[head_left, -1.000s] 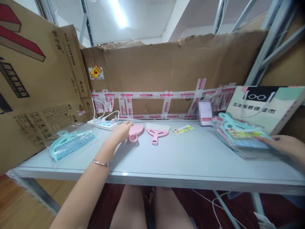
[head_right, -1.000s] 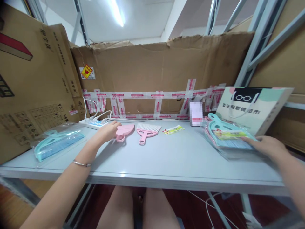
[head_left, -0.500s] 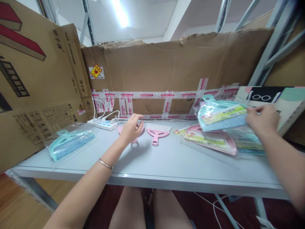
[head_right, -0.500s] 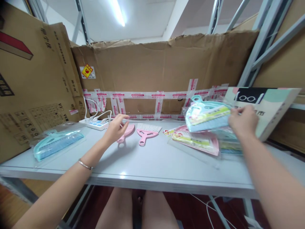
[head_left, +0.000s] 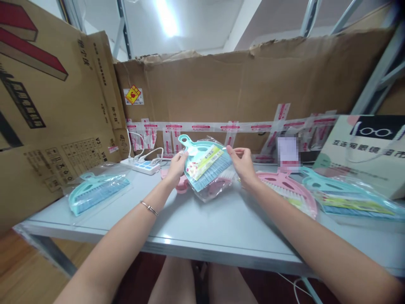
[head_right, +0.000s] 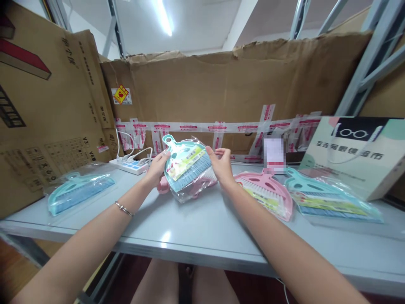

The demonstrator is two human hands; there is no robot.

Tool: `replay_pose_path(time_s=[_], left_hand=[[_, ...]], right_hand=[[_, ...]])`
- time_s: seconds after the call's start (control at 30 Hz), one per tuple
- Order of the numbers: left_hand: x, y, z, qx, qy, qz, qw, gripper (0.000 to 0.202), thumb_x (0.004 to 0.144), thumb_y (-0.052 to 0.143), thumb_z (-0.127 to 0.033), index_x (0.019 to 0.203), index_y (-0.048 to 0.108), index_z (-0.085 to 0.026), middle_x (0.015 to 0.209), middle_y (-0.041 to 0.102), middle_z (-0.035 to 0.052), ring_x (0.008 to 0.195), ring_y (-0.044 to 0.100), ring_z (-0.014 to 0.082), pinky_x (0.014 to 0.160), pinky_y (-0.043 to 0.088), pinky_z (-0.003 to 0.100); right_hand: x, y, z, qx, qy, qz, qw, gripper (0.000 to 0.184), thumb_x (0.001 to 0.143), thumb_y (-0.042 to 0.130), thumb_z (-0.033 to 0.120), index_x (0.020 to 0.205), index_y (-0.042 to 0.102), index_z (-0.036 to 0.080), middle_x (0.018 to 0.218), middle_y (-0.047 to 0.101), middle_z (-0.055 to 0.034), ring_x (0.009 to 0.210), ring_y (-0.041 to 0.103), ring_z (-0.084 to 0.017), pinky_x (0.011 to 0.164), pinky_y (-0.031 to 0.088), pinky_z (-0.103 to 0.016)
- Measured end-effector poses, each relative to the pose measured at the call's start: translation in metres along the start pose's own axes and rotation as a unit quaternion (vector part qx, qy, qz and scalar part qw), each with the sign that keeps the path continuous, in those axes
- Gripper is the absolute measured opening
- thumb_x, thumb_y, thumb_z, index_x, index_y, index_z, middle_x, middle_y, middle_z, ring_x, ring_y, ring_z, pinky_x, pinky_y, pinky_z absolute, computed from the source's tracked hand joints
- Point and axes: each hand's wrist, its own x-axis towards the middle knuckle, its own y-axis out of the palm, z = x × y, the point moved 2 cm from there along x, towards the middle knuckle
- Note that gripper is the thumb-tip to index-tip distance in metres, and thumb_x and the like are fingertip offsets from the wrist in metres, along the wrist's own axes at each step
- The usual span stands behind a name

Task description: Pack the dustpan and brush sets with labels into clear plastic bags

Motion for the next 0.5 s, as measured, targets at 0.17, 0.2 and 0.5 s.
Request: replay_pose_path(time_s=[0.17, 0.2, 0.5], left_hand=[[-0.002, -0.006, -0.003, -0.043, 0.071, -0.093, 0.992, 0.033, 0.084, 0.053, -0.048, 0.076, 0.058, -0.016, 0.069, 0.058, 0.0011, 0.06, 0.053, 0.0103, 0.055, 0.042, 0.021], [-0.003, -0.004, -0.003, -0.043, 0.087, -0.101, 0.99, 0.034, 0.084, 0.054, -0.049, 0.074, 0.058, -0.016, 0.066, 0.057, 0.0004, 0.059, 0.051, 0.01, 0.055, 0.041, 0.021], [-0.013, 0.006, 0.001, -0.055, 0.125, -0.133, 0.982, 0.046, 0.08, 0.05, -0.061, 0.068, 0.057, -0.017, 0.062, 0.057, 0.0009, 0.059, 0.054, 0.0122, 0.057, 0.044, 0.024]], right_hand=[[-0.035, 0.002, 0.0, 0.102, 0.018, 0.077, 0.992, 0.034, 0.067, 0.068, 0.052, 0.072, 0.056, 0.02, 0.072, 0.056, 0.0009, 0.07, 0.05, -0.014, 0.068, 0.042, -0.027], [-0.04, 0.004, -0.002, 0.127, 0.061, 0.117, 0.983, 0.034, 0.065, 0.071, 0.051, 0.071, 0.058, 0.02, 0.071, 0.058, 0.0008, 0.068, 0.05, -0.013, 0.065, 0.042, -0.026], [-0.062, 0.027, -0.009, 0.298, 0.29, 0.181, 0.891, 0.041, 0.058, 0.082, 0.036, 0.076, 0.047, 0.022, 0.067, 0.061, 0.0025, 0.061, 0.058, -0.012, 0.053, 0.048, -0.023]])
